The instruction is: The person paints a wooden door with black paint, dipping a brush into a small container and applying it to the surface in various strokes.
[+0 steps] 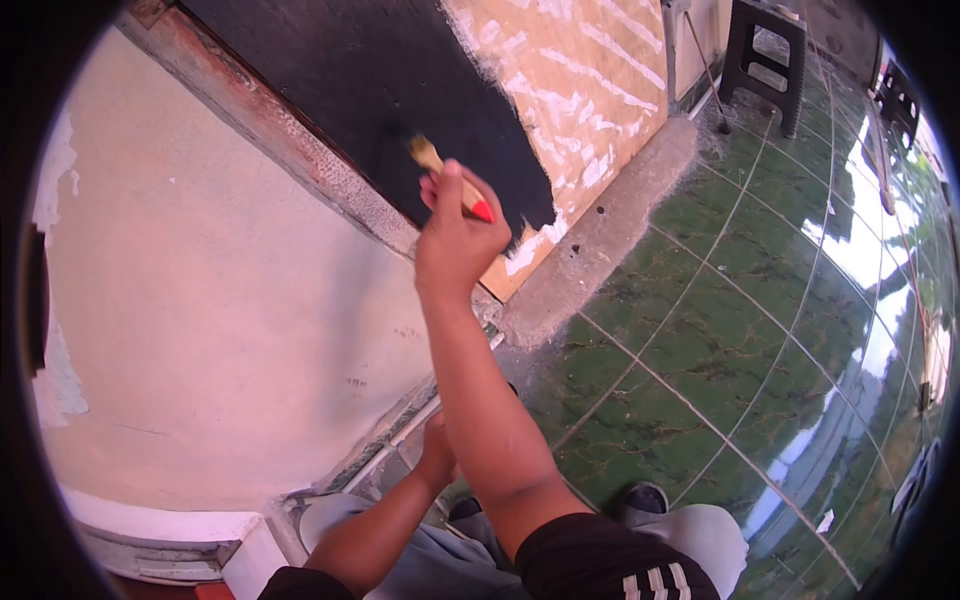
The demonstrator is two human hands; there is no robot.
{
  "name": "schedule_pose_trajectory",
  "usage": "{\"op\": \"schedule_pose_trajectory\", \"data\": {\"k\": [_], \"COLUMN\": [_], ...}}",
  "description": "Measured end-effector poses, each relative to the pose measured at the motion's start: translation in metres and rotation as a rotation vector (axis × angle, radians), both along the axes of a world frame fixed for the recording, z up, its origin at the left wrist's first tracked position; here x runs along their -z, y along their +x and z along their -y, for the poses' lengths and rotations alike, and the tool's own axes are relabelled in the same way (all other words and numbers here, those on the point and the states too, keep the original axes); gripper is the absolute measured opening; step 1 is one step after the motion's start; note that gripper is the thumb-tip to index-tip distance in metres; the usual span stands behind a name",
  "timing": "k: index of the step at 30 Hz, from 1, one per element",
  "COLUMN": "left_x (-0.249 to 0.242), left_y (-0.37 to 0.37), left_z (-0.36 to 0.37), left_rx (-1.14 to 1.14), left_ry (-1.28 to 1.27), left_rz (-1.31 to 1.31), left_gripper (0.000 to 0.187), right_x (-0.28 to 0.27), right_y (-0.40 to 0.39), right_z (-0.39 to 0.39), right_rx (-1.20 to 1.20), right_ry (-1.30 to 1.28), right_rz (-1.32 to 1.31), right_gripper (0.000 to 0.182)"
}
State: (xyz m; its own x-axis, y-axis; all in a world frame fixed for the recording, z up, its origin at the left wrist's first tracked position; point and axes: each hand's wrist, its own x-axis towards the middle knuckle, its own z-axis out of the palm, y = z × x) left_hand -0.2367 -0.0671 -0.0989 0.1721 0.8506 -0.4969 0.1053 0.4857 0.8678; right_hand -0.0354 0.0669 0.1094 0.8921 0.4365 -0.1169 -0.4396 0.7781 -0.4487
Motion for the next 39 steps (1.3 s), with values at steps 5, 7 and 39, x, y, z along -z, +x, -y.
{"op": "schedule_pose_trajectory", "data": {"k": [5, 7, 39], "left_x": [0.01, 0.0, 0.002], "left_y": [0.004, 0.008, 0.045], "left_z": [-0.002, 0.0, -0.006], "left_rx": [-0.057, -0.058, -0.141], "left_ry": [-0.027, -0.038, -0.047], "left_rz": [-0.111, -0.116, -0.002], "left_gripper": [0.021, 0.022, 0.018], "right_x": [0.165, 0.175, -0.183], "right_y": [0.004, 0.024, 0.137], "right_z": [-0.011, 0.004, -0.035], "right_rx": [0.145, 0.144, 0.012], "right_ry": [-0.499, -0.782, -0.039], "right_rz": [0.029, 0.154, 0.611], "right_gripper": [0.022, 0.022, 0.017]}}
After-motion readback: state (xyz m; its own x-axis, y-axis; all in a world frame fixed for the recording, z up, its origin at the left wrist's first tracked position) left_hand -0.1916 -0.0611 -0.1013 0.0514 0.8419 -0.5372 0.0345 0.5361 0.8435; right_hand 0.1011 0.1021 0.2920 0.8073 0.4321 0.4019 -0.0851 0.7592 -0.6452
